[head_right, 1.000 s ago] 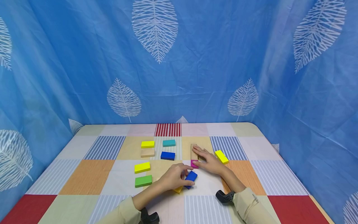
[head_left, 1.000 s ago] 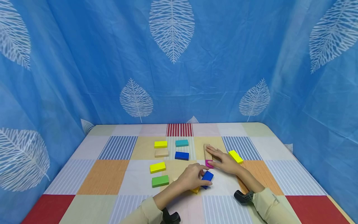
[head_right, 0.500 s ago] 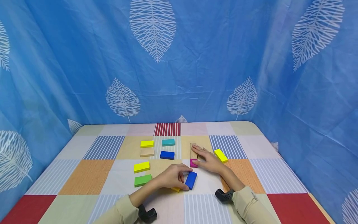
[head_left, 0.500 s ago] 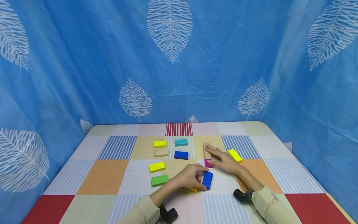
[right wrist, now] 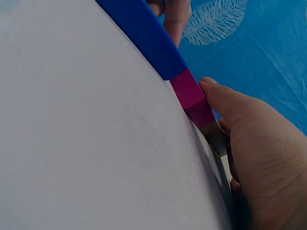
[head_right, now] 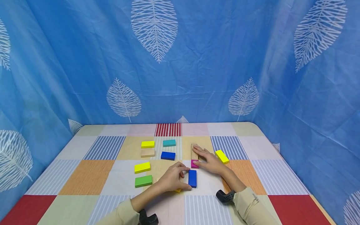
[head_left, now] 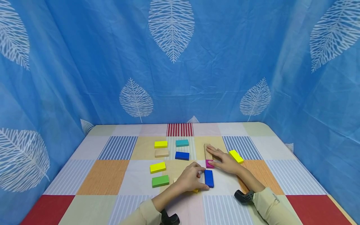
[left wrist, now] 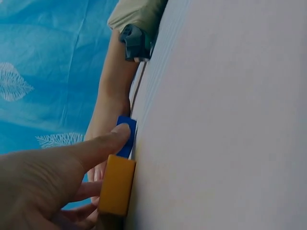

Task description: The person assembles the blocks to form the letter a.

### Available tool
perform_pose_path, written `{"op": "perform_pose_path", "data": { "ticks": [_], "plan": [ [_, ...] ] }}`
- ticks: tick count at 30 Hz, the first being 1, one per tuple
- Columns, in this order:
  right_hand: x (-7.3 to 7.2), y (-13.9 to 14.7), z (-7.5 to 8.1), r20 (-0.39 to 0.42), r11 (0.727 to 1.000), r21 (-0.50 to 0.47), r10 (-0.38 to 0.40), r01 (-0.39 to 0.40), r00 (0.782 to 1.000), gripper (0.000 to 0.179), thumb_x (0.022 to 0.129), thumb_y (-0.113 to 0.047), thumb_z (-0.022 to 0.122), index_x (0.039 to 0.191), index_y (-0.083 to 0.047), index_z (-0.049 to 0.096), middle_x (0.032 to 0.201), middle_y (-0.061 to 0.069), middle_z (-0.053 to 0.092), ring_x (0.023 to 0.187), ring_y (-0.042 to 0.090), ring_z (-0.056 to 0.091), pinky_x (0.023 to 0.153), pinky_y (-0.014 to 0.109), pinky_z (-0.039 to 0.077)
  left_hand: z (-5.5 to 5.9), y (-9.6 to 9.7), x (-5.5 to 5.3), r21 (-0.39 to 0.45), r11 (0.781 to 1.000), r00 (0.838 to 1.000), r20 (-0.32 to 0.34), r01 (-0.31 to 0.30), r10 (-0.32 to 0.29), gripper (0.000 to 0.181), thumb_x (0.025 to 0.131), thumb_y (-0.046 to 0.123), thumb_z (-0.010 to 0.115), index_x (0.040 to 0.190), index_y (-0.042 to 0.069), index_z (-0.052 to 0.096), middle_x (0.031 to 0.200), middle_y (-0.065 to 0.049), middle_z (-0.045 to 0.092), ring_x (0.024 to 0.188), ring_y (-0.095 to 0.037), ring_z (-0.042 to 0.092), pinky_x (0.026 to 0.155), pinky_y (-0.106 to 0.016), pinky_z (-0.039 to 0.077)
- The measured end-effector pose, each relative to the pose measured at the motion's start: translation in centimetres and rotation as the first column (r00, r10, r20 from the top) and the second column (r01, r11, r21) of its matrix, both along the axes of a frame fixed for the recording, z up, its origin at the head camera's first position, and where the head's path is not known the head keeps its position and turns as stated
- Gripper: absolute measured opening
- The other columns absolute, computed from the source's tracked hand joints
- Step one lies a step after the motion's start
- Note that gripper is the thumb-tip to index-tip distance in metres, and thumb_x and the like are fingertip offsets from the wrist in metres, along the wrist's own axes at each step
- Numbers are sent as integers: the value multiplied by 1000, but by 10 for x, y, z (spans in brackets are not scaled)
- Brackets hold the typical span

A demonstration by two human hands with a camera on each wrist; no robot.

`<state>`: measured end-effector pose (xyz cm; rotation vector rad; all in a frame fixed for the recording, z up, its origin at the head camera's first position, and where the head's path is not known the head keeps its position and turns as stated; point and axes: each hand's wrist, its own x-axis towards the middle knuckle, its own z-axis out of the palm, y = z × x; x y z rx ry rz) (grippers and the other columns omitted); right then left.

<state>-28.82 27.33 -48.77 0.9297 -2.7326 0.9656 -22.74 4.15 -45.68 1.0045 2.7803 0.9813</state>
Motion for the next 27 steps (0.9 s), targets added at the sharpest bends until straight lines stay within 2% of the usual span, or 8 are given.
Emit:
{"op": "perform_pose_path", "data": {
  "ticks": [10, 13, 15, 18, 21, 27],
  "plan": [
    [1, -1, 2, -2, 1000, -10, 18, -18, 1000, 61, 89, -34, 61, 140, -8, 40, 147, 9, 30, 134, 29, 26, 106, 53, 17, -6, 5, 0, 5, 998, 997, -39, -70, 70, 69, 64, 43, 82, 118, 5, 64, 92, 1, 48, 72, -4, 41, 56, -14, 35],
    [1, -1, 2, 10, 1000, -18, 14, -14, 1000, 61, 88, -34, 61, 140, -9, 40, 148, 7, 30, 134, 28, 26, 107, 52, 16, -6, 5, 1, -16, 997, 994, -79, -77, 76, 68, 66, 44, 81, 119, 5, 63, 99, -2, 48, 83, -8, 44, 65, -16, 39],
    [1, -1, 2, 5, 1000, -13, 14, -14, 1000, 61, 89, -34, 61, 140, -9, 40, 148, 7, 30, 134, 28, 26, 107, 52, 17, -6, 5, 1, -40, 996, 991, -111, -77, 73, 68, 68, 45, 79, 120, 4, 62, 110, -6, 49, 98, -13, 46, 79, -19, 43],
    [1, -1, 2, -3, 1000, -6, 13, -13, 1000, 60, 89, -34, 60, 140, -10, 40, 148, 6, 30, 134, 28, 26, 107, 52, 17, -7, 5, 2, -74, 995, 990, -133, -65, 55, 69, 71, 45, 76, 123, 3, 59, 131, -12, 46, 122, -20, 41, 98, -29, 38],
    [1, -1, 1, -6, 1000, 1, 14, -14, 1000, 60, 89, -34, 60, 141, -11, 39, 148, 6, 30, 134, 28, 26, 107, 52, 17, -7, 5, 3, -117, 992, 989, -147, -52, 34, 70, 74, 46, 73, 126, 2, 56, 141, -14, 39, 131, -24, 33, 102, -35, 35],
    [0, 0, 0, 8, 1000, -3, 9, -9, 1000, 60, 90, -36, 59, 141, -12, 39, 148, 5, 29, 135, 26, 26, 108, 50, 16, -10, 7, 4, -209, 976, 978, -208, -64, 19, 69, 78, 51, 67, 128, 5, 55, 142, -11, 40, 131, -23, 34, 102, -35, 35]
  ]
}}
